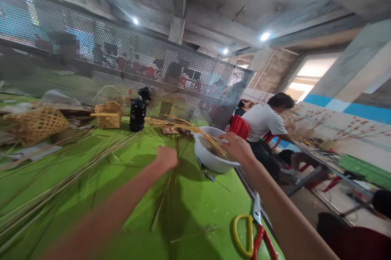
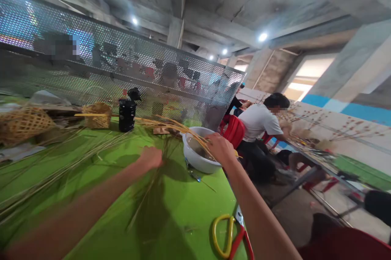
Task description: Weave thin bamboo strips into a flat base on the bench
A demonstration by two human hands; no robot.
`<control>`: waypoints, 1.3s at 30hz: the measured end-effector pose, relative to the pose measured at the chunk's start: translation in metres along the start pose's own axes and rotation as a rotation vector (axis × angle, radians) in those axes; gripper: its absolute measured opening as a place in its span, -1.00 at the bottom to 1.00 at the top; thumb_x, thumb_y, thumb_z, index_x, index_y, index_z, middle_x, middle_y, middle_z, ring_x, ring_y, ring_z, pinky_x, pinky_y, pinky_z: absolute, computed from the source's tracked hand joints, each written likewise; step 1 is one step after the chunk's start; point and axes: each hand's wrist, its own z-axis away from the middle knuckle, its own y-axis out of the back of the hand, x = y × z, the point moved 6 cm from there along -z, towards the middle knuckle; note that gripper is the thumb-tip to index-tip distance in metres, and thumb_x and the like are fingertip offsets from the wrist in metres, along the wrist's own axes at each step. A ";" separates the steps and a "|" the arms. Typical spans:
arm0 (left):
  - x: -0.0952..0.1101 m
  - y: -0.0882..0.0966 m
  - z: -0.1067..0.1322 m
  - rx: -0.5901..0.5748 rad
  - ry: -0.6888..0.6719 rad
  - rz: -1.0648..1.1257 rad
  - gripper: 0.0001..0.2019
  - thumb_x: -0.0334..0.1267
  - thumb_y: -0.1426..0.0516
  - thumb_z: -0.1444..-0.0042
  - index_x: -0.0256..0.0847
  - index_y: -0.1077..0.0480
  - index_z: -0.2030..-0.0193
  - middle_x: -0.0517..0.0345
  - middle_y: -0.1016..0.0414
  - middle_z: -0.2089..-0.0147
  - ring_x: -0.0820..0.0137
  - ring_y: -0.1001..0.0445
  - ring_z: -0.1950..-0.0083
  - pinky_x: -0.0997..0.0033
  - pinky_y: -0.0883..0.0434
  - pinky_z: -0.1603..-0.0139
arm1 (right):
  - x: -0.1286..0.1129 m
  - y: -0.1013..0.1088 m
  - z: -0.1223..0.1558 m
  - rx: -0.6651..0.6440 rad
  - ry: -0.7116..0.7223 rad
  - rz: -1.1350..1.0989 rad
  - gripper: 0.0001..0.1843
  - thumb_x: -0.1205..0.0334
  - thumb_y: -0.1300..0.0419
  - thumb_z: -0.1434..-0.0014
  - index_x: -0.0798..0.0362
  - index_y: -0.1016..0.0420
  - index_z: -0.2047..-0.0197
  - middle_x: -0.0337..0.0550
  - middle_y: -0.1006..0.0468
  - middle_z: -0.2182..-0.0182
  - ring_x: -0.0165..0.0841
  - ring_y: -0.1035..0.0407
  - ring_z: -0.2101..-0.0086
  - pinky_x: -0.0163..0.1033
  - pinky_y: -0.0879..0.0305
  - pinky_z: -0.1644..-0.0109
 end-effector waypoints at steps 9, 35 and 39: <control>-0.020 0.003 0.021 -0.128 0.276 0.022 -0.67 -0.15 -0.15 -0.27 -0.23 -0.38 -0.11 0.01 -0.43 -0.11 0.21 -0.48 -0.04 0.11 -0.48 -0.01 | -0.079 0.009 0.044 0.023 0.185 -0.290 -0.71 0.29 -0.18 -0.18 -0.08 -0.59 0.03 -0.18 -0.60 0.04 -0.24 -0.45 0.10 -0.22 -0.28 0.01; -0.055 0.029 0.100 -0.176 0.400 0.545 -0.75 -0.16 -0.06 -0.33 -0.28 -0.37 0.00 0.08 -0.52 0.15 0.41 -0.53 0.24 0.38 -0.50 0.28 | -0.222 -0.086 0.067 -0.122 0.513 0.139 -0.75 0.38 0.01 -0.35 0.05 -0.45 0.03 0.01 -0.50 0.11 -0.24 -0.45 0.18 -0.20 -0.29 0.10; -0.045 0.026 0.107 -0.149 0.335 0.603 -0.82 -0.19 0.06 -0.35 -0.21 -0.29 0.13 0.23 -0.49 0.42 0.51 -0.47 0.52 0.58 -0.32 0.53 | -0.234 -0.070 0.078 -0.062 0.533 0.132 -0.76 0.35 0.03 -0.37 0.01 -0.44 0.04 -0.03 -0.50 0.12 -0.23 -0.42 0.15 -0.19 -0.26 0.09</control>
